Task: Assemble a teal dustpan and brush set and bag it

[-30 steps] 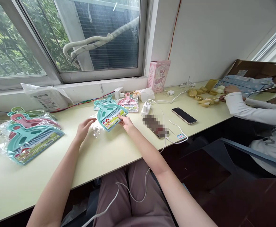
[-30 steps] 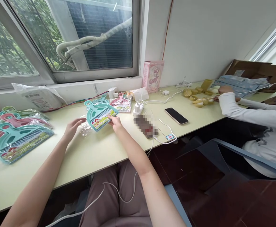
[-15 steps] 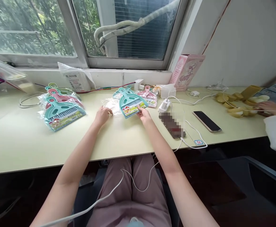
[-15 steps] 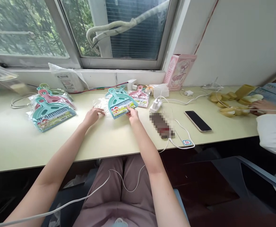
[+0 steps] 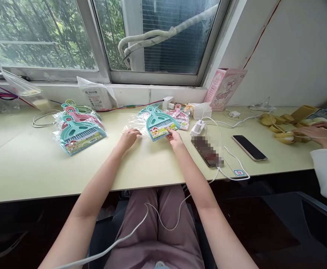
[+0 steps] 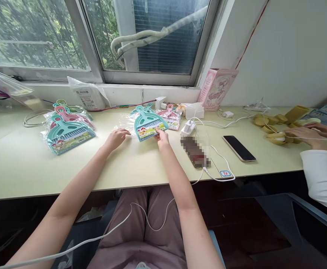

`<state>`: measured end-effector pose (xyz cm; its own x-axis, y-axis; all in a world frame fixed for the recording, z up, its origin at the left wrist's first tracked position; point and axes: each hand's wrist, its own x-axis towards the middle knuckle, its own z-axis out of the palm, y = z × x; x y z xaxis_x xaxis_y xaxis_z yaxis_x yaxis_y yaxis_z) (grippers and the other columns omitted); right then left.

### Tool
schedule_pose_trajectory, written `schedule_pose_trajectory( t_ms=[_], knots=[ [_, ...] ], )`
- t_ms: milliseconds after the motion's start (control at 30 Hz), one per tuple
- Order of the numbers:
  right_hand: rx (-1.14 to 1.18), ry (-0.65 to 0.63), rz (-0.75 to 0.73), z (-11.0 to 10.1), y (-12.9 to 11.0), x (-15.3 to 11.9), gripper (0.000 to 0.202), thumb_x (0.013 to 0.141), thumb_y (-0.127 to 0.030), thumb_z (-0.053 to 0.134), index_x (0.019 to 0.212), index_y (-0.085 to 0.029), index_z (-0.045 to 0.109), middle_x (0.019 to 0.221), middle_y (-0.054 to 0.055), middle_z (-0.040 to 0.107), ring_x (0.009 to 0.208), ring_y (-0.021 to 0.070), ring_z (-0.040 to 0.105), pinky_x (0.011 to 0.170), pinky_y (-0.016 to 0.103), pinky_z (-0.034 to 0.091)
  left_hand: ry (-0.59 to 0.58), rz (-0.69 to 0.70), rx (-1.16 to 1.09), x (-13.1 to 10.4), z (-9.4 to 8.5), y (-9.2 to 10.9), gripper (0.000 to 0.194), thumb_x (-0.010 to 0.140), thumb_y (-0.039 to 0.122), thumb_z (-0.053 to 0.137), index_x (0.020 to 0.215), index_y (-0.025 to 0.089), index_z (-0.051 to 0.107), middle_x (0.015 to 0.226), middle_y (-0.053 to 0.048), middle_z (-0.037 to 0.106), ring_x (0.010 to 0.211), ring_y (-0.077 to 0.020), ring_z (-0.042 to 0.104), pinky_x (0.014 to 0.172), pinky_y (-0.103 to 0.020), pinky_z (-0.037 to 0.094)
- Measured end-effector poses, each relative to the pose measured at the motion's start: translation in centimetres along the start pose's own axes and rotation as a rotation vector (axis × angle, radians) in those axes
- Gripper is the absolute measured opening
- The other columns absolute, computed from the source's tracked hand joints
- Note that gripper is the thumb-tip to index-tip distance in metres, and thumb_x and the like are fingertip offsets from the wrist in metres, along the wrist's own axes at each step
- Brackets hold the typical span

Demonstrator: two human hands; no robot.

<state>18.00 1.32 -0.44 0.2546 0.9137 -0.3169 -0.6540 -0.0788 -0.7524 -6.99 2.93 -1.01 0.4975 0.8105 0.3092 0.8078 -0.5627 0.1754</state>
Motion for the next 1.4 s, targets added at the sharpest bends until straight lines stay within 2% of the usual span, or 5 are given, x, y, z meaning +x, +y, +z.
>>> schedule_pose_trajectory(
  t_ms=[167,367,633,1000,1400],
  knots=[
    [0.012,0.006,0.007,0.0,0.2,0.1,0.014,0.079,-0.005,0.069,0.089,-0.014,0.067,0.071,0.001,0.072,0.068,0.0129,0.069,0.068,0.023,0.059,0.142,-0.151,-0.037,-0.2,-0.4,-0.3,0.05,0.081,0.003,0.036,0.115,0.021,0.068,0.121,-0.008,0.066,0.118,-0.0241,0.057,0.1,-0.04,0.045],
    [0.04,0.016,-0.024,-0.1,0.4,0.2,0.018,0.078,-0.003,0.068,0.091,-0.014,0.067,0.074,0.002,0.073,0.072,0.0131,0.07,0.07,0.023,0.06,0.013,0.12,-0.122,-0.1,0.7,1.3,0.077,0.065,-0.006,0.032,0.132,0.024,0.057,0.152,-0.002,0.04,0.143,-0.0194,0.031,0.117,-0.045,0.027],
    [-0.001,-0.003,-0.033,-0.2,0.6,0.4,0.016,0.076,-0.009,0.074,0.089,-0.014,0.066,0.075,0.003,0.073,0.075,0.0153,0.071,0.067,0.024,0.061,0.009,-0.168,0.065,-0.1,-0.8,0.5,0.03,0.066,0.002,0.043,0.062,0.02,0.067,0.079,-0.01,0.071,0.088,-0.0263,0.065,0.081,-0.037,0.051],
    [-0.038,-0.085,0.0,0.3,0.8,-0.2,0.015,0.076,-0.002,0.068,0.083,-0.014,0.065,0.071,0.001,0.072,0.069,0.0136,0.069,0.07,0.025,0.06,0.164,-0.259,0.125,-0.4,0.1,0.1,0.034,0.084,0.019,0.054,0.115,0.025,0.067,0.127,-0.007,0.063,0.112,-0.0285,0.059,0.081,-0.036,0.051],
    [-0.159,-0.134,0.005,1.1,1.0,-1.3,0.012,0.074,-0.001,0.067,0.077,-0.012,0.064,0.073,0.004,0.072,0.066,0.014,0.068,0.065,0.025,0.059,0.225,-0.347,0.104,-0.6,-0.9,-0.5,0.061,0.079,-0.004,0.032,0.13,0.016,0.059,0.136,-0.015,0.056,0.126,-0.0293,0.052,0.098,-0.041,0.048]
  ],
)
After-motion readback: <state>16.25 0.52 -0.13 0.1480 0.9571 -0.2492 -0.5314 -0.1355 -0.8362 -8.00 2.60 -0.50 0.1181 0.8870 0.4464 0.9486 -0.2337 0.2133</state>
